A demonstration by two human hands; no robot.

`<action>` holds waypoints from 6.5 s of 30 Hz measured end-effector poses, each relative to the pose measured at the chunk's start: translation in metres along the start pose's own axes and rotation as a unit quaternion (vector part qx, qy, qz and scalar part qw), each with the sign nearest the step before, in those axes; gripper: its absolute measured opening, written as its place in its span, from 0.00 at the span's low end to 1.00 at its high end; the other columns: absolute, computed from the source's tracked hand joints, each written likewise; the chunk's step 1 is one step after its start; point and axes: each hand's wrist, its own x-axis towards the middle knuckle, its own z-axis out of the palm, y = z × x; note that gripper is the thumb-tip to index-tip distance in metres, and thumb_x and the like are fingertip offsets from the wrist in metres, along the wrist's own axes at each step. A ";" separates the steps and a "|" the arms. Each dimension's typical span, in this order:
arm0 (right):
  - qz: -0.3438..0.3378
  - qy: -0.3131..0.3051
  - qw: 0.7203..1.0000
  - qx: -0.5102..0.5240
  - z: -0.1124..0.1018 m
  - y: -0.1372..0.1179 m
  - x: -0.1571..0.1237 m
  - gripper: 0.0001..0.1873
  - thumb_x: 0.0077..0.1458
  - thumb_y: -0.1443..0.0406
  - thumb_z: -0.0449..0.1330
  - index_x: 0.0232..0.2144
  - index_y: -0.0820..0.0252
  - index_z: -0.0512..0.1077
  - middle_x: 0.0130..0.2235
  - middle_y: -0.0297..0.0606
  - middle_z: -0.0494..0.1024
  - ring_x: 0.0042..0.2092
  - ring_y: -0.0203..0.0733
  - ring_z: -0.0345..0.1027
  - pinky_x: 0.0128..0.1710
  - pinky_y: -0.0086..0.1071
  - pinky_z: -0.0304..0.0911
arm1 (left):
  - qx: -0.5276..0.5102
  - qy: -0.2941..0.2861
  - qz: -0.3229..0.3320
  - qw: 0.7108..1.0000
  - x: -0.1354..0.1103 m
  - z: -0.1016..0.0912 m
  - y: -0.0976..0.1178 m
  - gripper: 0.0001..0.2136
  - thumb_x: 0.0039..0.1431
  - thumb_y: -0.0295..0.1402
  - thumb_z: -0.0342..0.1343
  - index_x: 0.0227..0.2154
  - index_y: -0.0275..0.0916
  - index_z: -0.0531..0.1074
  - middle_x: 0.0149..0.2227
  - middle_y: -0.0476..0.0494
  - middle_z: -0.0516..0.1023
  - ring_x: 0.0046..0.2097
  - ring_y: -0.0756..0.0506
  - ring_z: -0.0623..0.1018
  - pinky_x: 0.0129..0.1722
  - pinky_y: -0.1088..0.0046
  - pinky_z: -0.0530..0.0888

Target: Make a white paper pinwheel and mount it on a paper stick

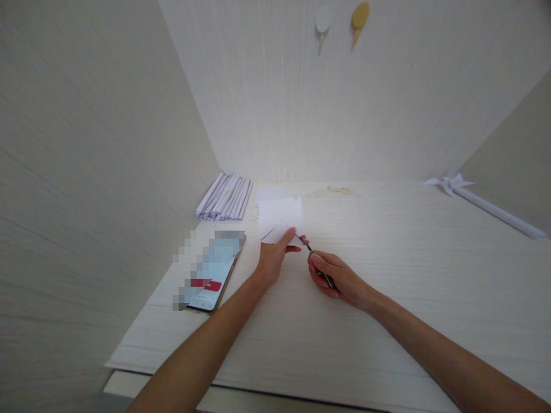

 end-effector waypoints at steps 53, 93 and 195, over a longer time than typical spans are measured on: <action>0.003 0.020 1.000 -0.007 0.004 -0.002 0.001 0.17 0.49 0.57 0.49 0.17 0.60 0.55 0.12 0.22 0.55 0.10 0.22 0.41 0.07 0.19 0.36 | 0.011 0.014 0.008 1.000 -0.001 0.001 -0.001 0.07 0.41 0.32 0.54 0.26 0.36 0.67 0.23 0.48 0.72 0.26 0.48 0.74 0.18 0.78 0.67; 0.002 0.023 1.000 -0.018 0.003 -0.001 0.001 0.17 0.49 0.57 0.49 0.16 0.60 0.54 0.13 0.22 0.53 0.11 0.23 0.39 0.07 0.19 0.36 | 0.007 0.001 0.008 1.000 0.000 0.000 -0.002 0.06 0.42 0.32 0.54 0.25 0.36 0.67 0.22 0.48 0.72 0.24 0.49 0.74 0.17 0.79 0.66; -0.115 0.242 0.957 -0.113 -0.001 0.006 0.004 0.09 0.41 0.60 0.57 0.20 0.61 0.66 0.12 0.23 0.54 0.14 0.26 0.44 0.12 0.24 0.39 | 0.043 0.025 -0.024 0.998 -0.006 0.006 -0.013 0.09 0.34 0.31 0.58 0.23 0.36 0.69 0.24 0.49 0.71 0.22 0.53 0.68 0.16 0.80 0.63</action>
